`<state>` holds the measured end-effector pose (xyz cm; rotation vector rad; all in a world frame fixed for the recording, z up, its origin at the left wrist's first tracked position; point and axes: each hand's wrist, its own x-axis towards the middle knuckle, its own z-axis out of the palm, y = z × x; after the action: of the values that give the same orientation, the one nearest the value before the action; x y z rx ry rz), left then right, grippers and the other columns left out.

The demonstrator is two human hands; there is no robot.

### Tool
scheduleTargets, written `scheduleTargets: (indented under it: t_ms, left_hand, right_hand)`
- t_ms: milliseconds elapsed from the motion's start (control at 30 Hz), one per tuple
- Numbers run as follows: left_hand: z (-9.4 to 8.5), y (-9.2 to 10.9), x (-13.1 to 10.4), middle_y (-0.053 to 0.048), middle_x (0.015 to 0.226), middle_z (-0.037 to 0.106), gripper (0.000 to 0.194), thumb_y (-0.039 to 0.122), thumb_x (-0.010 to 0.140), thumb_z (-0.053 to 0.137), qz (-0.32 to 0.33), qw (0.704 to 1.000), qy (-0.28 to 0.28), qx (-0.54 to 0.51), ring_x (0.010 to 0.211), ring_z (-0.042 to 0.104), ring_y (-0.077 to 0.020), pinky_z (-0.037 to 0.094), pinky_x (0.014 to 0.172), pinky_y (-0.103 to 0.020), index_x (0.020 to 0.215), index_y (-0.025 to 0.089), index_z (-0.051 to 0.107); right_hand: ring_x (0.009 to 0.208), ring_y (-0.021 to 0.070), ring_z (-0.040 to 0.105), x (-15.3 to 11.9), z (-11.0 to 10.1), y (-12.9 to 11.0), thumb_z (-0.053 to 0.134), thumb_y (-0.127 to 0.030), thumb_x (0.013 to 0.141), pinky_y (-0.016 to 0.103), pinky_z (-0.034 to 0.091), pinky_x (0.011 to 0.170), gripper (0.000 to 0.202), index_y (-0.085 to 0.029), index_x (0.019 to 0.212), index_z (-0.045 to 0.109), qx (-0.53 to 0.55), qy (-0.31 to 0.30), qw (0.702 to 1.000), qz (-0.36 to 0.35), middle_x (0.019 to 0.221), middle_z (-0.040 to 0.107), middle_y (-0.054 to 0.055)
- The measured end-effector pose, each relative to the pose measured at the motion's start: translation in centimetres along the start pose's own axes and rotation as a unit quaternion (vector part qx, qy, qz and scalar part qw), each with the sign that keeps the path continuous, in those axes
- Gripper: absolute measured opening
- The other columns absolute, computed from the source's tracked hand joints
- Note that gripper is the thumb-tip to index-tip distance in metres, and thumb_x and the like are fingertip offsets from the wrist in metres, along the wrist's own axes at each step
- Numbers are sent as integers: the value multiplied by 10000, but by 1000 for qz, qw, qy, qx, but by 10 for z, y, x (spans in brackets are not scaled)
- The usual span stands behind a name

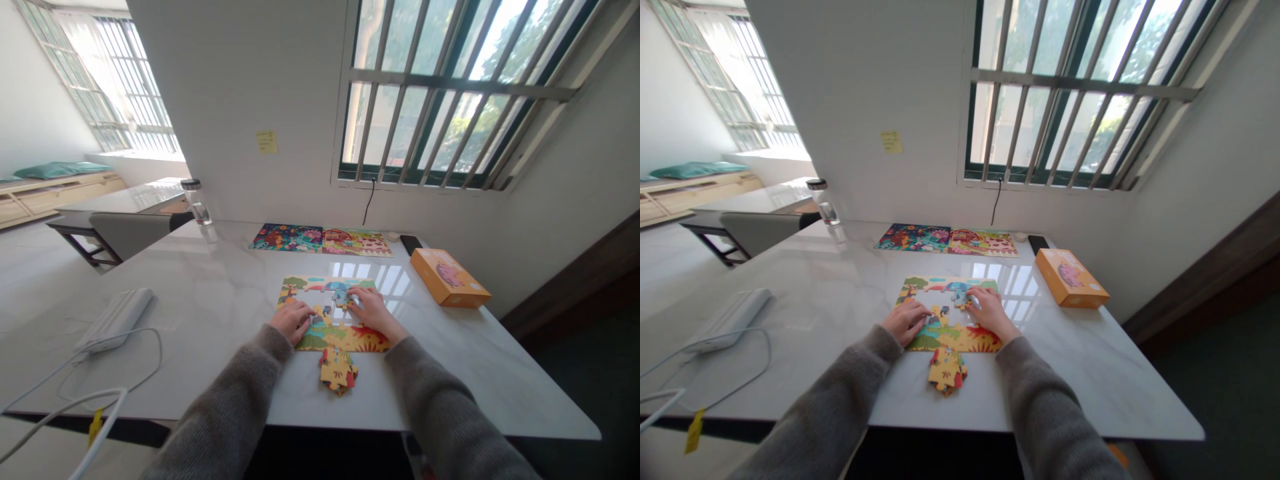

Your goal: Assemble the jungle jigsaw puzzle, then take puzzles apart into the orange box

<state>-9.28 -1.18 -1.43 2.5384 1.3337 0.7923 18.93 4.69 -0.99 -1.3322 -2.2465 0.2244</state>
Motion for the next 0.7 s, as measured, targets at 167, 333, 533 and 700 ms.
scheduleTargets:
  t_ms: [167, 333, 533, 700]
  left_hand:
    - [-1, 0, 0, -79, 994, 691, 229, 171, 877, 511, -1, 1000, -2, 3, 939, 613, -234, 488, 870, -379, 1022, 191, 687]
    - [-3, 2, 0, -75, 998, 696, 216, 194, 869, 525, 1, 1000, 6, -8, 952, 605, -241, 472, 891, -396, 1007, 196, 691]
    - [-5, 19, -2, -65, 975, 699, 182, 273, 853, 575, 49, 995, -6, -90, 934, 599, -228, 465, 892, -381, 973, 205, 695]
    - [-1, 40, -3, -57, 933, 681, 146, 323, 824, 640, 58, 989, -52, -127, 908, 596, -223, 460, 849, -364, 909, 206, 657]
  right_hand:
    - [1122, 283, 551, 0, -4, -10, 666, -230, 849, 481, 403, 968, 297, -262, 1144, 653, 18, -6, 1000, -6, 1286, 657, 57]
    - [1176, 262, 554, -29, -18, -32, 663, -241, 866, 460, 387, 1036, 293, -260, 1158, 643, 72, 2, 994, -76, 1275, 654, 59]
    - [1169, 272, 555, -62, -23, -39, 661, -193, 855, 497, 409, 1043, 297, -265, 1143, 652, 78, 1, 994, -72, 1254, 644, 75]
    - [1175, 287, 561, -71, -19, -38, 709, -216, 836, 518, 435, 1045, 353, -264, 1176, 626, 77, 44, 992, -85, 1231, 612, 88]
